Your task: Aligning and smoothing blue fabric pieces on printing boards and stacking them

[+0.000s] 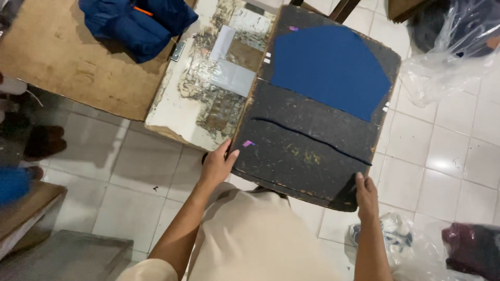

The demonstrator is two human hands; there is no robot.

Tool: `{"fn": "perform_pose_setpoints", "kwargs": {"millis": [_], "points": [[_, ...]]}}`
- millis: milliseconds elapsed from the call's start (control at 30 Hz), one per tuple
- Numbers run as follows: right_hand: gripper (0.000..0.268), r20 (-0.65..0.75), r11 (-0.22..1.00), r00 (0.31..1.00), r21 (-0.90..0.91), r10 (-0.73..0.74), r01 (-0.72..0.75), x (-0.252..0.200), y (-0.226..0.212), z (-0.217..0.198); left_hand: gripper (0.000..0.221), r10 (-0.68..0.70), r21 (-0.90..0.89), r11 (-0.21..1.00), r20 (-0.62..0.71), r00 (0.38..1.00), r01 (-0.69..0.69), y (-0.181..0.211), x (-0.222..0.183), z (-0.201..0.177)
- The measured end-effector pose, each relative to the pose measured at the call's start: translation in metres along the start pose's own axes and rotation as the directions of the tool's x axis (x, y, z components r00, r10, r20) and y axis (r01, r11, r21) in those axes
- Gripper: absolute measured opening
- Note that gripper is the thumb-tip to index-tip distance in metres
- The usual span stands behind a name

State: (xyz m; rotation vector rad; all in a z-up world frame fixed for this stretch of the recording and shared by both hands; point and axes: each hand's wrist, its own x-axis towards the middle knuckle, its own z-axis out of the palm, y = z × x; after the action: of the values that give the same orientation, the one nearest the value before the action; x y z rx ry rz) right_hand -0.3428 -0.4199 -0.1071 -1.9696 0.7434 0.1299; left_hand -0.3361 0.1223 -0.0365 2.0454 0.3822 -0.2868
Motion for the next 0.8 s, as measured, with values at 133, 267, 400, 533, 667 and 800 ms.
{"fn": "perform_pose_setpoints", "kwargs": {"millis": [133,267,400,533,667,800], "points": [[0.067,-0.094,0.962,0.993,-0.258,0.068,-0.090,-0.041,-0.069,0.018,0.065,0.061,0.134,0.987,0.203,0.977,-0.090,0.011,0.014,-0.028],[0.069,-0.116,0.949,0.984,-0.268,0.139,-0.166,-0.052,-0.106,0.034,0.078,0.222,0.041,0.965,0.393,0.892,-0.258,0.032,0.036,-0.054],[0.049,-0.073,0.986,0.986,-0.069,0.148,-0.153,-0.048,-0.090,0.028,0.080,0.257,-0.072,0.965,0.464,0.848,-0.254,0.015,0.039,-0.041],[0.052,-0.098,0.961,0.962,-0.077,0.257,-0.264,-0.043,-0.095,0.030,0.078,0.281,-0.091,0.958,0.480,0.831,-0.271,0.008,0.047,-0.039],[0.045,-0.152,0.954,0.956,-0.128,0.252,-0.272,-0.039,-0.090,0.029,0.078,0.272,-0.130,0.962,0.495,0.825,-0.239,0.002,0.049,-0.035],[0.071,-0.219,0.943,0.972,-0.295,0.089,-0.153,-0.043,-0.067,0.034,0.078,0.363,-0.122,0.931,0.400,0.841,-0.344,-0.002,0.044,-0.039]]}}
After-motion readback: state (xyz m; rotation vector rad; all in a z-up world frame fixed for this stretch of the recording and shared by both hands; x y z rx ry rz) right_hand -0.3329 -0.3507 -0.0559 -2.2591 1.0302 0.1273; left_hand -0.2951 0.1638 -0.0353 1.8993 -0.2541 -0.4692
